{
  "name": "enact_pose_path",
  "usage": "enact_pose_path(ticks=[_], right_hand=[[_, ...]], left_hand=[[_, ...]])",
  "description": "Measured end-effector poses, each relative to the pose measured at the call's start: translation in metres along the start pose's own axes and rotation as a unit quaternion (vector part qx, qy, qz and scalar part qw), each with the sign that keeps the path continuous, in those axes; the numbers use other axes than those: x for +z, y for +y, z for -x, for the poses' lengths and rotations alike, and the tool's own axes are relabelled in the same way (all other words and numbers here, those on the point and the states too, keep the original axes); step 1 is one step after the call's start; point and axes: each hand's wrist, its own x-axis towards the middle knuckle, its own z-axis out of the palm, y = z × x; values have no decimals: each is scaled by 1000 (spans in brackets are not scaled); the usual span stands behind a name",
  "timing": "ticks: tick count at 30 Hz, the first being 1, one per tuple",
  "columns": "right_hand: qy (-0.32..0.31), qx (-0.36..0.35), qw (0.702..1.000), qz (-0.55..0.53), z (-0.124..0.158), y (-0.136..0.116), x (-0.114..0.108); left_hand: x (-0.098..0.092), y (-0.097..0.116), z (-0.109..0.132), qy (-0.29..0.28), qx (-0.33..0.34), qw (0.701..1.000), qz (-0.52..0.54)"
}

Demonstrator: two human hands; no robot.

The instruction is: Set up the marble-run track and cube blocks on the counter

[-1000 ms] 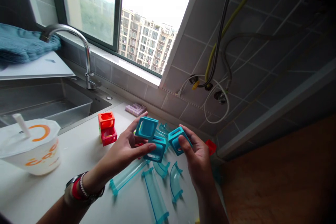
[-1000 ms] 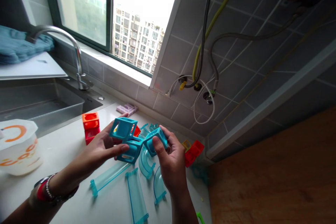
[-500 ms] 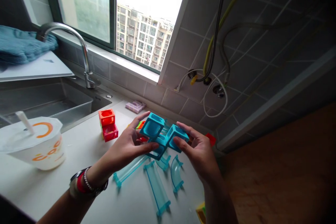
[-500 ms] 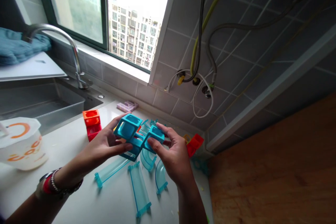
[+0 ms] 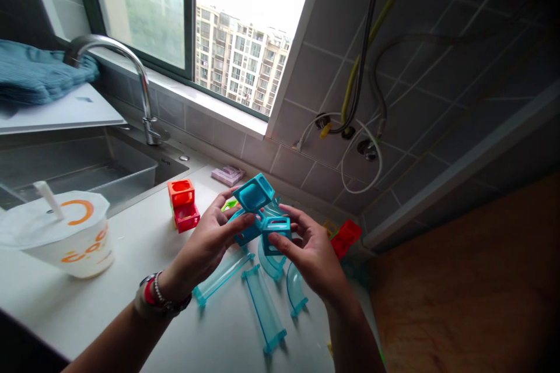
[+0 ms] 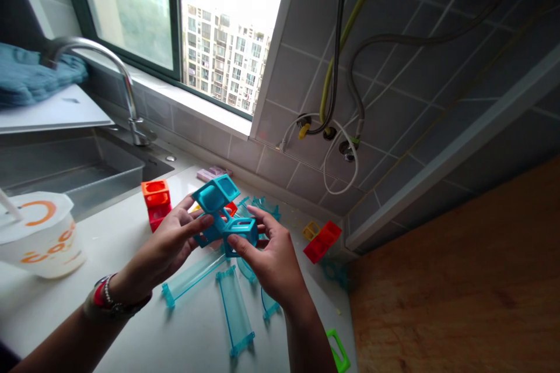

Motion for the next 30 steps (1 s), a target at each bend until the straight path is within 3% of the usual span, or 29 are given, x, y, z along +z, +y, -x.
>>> enact_pose_path(ticks=[7,16,21,26,30], right_hand=[[13,2,1000,5,0,0,1],[10,11,999,-49,-1,7,12],[23,7,998,-52,-2,14,21],[53,18,996,-70,-4,19,24],[42,20,996,-73,-5,16,24]], left_hand=[[-3,-1,2,-19,17,999,-44],[-3,1,5,8,9,994,-111],[-1,-4,4,34,13,993,-113],[-5,-9,1,25,10,995,-95],[-6,-10,1,9,1,995,-99]])
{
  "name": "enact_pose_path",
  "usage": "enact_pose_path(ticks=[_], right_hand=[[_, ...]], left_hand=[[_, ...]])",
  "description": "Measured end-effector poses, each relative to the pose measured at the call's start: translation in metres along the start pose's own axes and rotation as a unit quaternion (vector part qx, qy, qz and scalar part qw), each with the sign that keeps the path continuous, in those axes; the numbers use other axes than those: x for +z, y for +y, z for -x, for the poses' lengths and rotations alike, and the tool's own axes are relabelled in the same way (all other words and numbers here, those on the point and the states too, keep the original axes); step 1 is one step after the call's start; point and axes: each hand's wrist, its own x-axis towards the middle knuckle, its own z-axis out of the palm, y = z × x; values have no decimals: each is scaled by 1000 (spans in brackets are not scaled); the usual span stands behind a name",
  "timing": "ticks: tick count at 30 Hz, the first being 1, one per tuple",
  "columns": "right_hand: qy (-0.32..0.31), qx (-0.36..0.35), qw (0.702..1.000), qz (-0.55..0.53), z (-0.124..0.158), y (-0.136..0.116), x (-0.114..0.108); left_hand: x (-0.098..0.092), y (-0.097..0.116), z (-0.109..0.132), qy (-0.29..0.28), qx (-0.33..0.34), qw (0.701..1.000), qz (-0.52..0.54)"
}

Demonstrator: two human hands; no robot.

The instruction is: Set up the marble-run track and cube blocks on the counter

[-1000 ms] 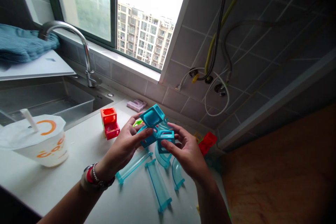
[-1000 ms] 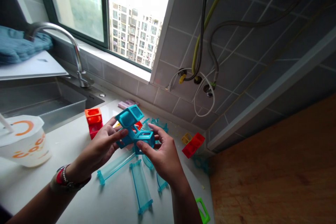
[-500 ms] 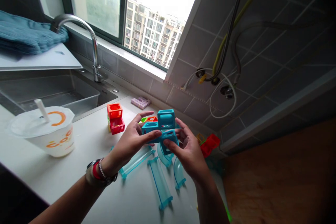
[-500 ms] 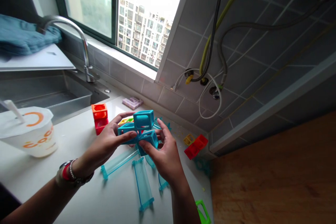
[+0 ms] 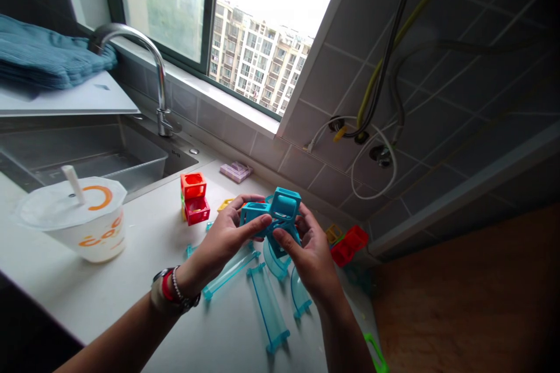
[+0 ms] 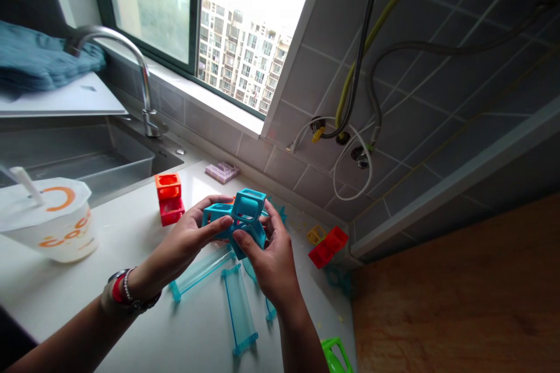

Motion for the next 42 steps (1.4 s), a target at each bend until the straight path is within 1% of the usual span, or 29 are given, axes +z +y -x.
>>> enact_pose_path(ticks=[4,8,12,15,18,21,24,27,28,31,32,36,38,40,42], right_hand=[[4,-8,1000,6,1,-2,3],[17,-11,1000,-10,0,-2,7],[29,15,994,-101,-3,-4,9],[38,29,985,-165,-3,-7,8],[24,36,981,-188,-2,-8,9],[5,38,974,-222,0,-5,14],[-13,49,968,-246,1,-2,16],[-43,59,972,-222,-1,-1,10],[-40,55,976,-208,-2,-2,6],[-5,26,986,-166,-4,-5,-6],[-7,23,988,-150,-4,-6,-9],[-61,37,992,-100,-4,-6,-11],[-57,37,993,-94,-3,-3,-8],[-31,31,995,-93,-4,0,-5],[4,20,995,-99,-5,3,-3]], left_hand=[[1,0,1,0,-7,1000,5],[4,3,2,9,-10,999,41],[7,6,4,-14,12,996,86],[10,5,4,-48,37,994,90],[13,3,5,-60,42,994,86],[14,2,5,-36,41,995,81],[12,1,4,-35,38,996,74],[6,4,2,-38,38,997,60],[3,7,2,-44,35,997,54],[-6,15,1,-77,12,997,25],[-9,18,1,-90,3,996,16],[-17,22,0,-132,-24,991,2],[-18,20,0,-117,-18,993,-1],[-16,17,-1,-80,5,997,0],[-14,13,-2,-59,36,998,7]])
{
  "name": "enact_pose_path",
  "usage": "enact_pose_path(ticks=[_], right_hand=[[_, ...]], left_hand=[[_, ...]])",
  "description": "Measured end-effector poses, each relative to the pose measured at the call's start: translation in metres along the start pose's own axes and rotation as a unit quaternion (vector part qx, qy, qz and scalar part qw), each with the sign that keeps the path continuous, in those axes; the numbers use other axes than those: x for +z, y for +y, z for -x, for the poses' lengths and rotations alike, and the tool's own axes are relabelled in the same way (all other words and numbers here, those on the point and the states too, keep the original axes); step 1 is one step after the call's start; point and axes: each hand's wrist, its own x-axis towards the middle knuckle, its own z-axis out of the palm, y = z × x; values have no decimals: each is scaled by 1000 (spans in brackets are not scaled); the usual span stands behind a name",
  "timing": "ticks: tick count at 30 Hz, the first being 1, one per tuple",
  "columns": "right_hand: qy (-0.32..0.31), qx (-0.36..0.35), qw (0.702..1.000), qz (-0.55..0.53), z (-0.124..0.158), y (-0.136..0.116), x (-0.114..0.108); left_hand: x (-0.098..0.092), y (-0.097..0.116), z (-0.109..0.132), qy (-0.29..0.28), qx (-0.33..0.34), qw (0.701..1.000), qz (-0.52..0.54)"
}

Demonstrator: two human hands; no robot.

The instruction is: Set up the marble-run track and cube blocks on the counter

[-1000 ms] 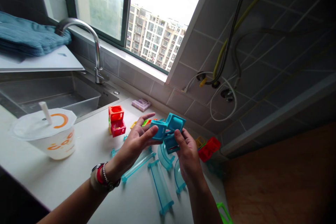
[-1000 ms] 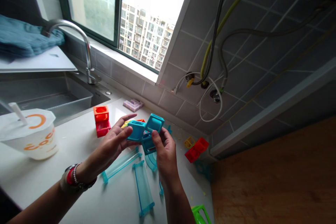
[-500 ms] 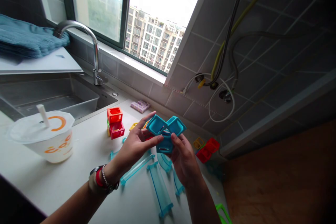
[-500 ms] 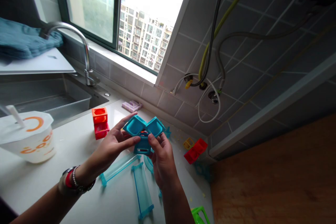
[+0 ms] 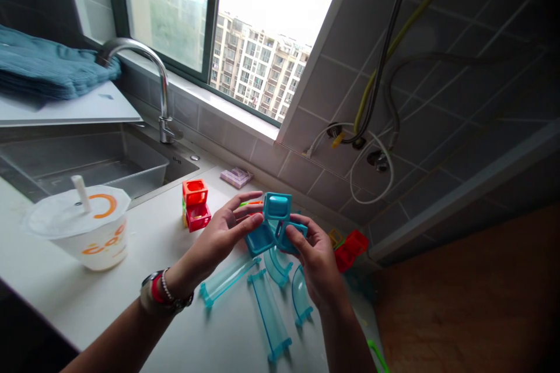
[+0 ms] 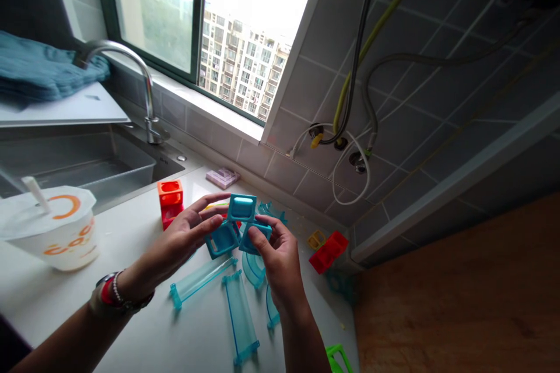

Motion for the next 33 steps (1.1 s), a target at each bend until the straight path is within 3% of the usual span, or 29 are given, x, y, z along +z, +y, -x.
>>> enact_pose_path(ticks=[5,10,16,21,33], right_hand=[[40,-40,998,-30,-2,4,3],[46,-46,996,-56,-1,5,6],[41,-56,995,-67,-1,4,7],[54,-113,991,-41,-1,7,7],[126,-156,980,-6,4,19,21]], left_hand=[[5,-12,3,-27,105,989,-102],[5,-21,4,18,224,944,-243],[0,-24,2,26,239,934,-263],[-2,-23,4,33,244,929,-276],[11,-25,10,81,270,917,-282]])
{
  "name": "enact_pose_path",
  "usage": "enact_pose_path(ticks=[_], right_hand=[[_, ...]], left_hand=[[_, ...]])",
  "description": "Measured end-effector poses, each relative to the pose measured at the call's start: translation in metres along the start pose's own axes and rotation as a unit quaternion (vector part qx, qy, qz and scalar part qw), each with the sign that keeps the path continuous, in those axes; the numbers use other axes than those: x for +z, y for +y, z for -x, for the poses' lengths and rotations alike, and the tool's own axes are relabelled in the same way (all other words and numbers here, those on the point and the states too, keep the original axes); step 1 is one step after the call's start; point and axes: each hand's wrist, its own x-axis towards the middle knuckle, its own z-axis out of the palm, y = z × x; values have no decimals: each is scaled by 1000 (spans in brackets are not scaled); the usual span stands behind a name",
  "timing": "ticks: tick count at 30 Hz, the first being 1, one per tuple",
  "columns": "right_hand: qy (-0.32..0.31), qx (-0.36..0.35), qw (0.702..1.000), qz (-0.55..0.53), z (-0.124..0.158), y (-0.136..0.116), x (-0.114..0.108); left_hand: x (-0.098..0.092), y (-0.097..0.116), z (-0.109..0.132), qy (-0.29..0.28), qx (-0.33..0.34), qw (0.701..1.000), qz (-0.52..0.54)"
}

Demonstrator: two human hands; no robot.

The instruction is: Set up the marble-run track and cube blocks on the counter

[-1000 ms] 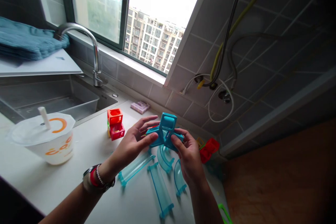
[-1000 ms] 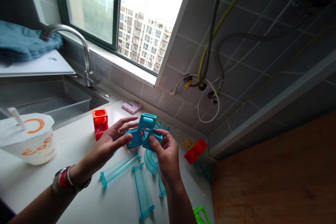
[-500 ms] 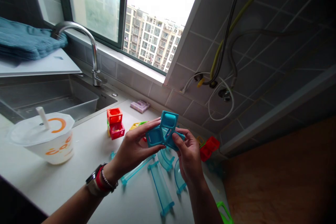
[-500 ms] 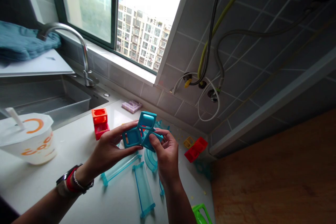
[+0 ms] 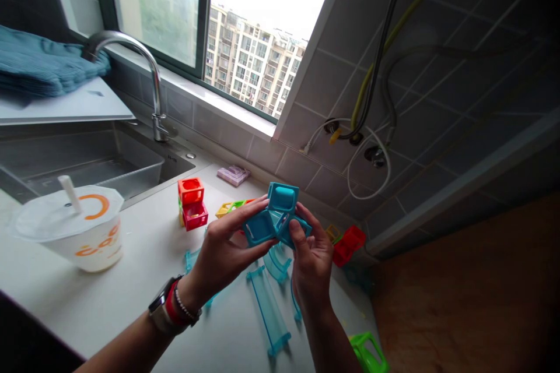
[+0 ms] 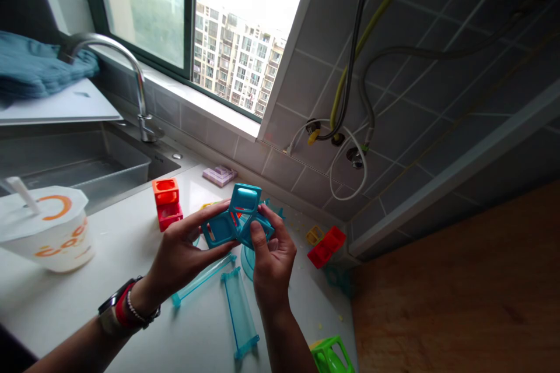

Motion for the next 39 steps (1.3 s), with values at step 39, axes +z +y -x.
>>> enact_pose_path(ticks=[39], right_hand=[[-51,-1,999,19,-4,-11,-6]], left_hand=[[-2,6,-6,-24,-72,988,133]])
